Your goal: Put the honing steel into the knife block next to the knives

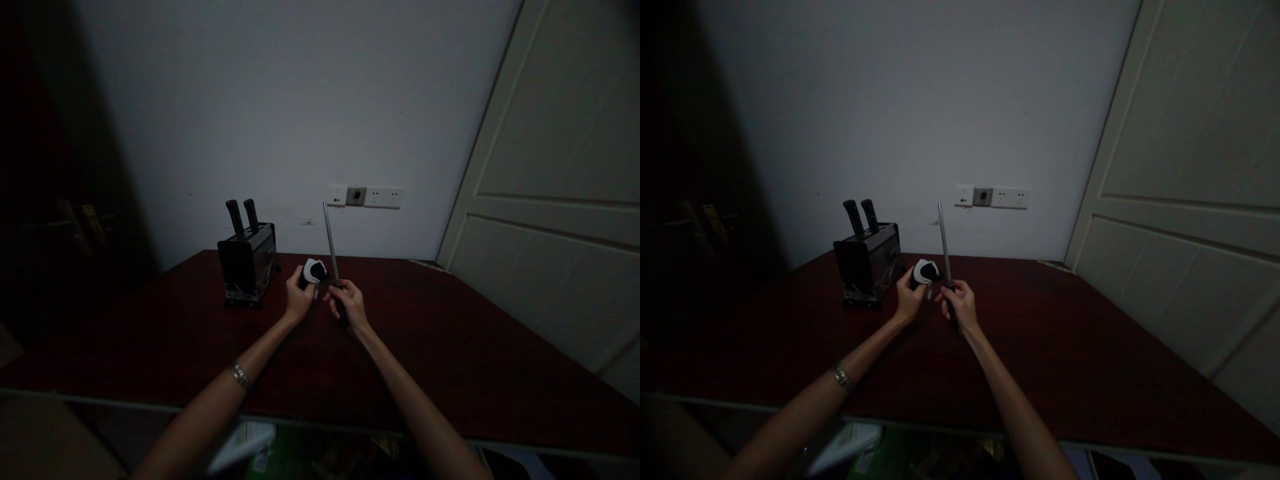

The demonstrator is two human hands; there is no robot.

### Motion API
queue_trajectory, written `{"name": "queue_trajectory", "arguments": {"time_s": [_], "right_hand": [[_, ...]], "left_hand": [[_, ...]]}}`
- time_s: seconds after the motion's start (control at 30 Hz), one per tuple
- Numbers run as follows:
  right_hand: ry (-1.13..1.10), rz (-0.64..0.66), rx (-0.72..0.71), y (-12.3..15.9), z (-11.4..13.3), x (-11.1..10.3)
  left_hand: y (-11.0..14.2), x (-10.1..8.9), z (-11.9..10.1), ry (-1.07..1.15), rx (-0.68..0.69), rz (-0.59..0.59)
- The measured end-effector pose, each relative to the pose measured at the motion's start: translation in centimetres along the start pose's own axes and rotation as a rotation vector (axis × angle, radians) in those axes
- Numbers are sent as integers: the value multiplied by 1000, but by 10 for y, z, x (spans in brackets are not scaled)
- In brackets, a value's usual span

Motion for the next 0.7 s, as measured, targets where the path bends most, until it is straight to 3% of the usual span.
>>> {"name": "queue_trajectory", "arguments": {"time_s": [0.5,0.7], "right_hand": [[-18,48,42,-2,-11,2],[-105,26,97,0,-17,-1]], "left_hand": [[0,-1,-21,-70,184,47],[13,11,-31,-78,355,217]]}}
Point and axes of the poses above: each hand's wrist, its own y-axis away from the middle knuckle, its own x-axis out of the palm, z = x × y, the point moved 7 cm from there along -y, towards the middle knuckle, and after that the axes turned 11 degrees about -z, right-handed, at the moved point
